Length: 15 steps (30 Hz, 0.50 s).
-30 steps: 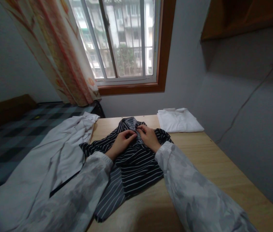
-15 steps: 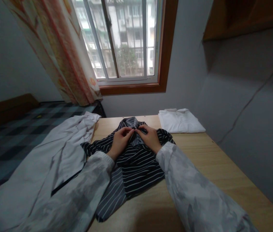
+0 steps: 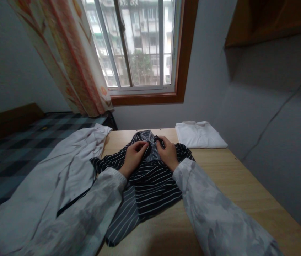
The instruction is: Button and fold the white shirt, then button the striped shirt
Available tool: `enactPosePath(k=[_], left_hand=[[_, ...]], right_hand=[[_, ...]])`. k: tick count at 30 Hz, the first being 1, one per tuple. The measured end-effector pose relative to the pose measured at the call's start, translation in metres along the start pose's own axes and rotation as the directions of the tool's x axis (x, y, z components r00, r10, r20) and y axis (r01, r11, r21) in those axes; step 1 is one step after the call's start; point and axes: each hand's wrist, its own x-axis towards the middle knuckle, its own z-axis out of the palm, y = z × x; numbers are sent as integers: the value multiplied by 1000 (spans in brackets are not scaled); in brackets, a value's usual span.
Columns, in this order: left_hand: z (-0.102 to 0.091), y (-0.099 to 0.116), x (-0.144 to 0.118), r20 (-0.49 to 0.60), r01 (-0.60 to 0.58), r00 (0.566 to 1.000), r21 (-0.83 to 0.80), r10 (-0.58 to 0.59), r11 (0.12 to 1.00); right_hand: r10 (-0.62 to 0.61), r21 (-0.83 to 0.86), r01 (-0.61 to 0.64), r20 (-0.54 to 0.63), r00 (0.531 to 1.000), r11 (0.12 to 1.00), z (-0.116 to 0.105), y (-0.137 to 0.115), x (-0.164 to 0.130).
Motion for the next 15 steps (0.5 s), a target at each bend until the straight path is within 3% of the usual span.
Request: enactPosePath(k=[15], left_hand=[[-1, 6, -2, 20, -31, 999, 35, 31, 999]], right_hand=[[1, 9, -1, 41, 999, 1000, -2, -4, 1]])
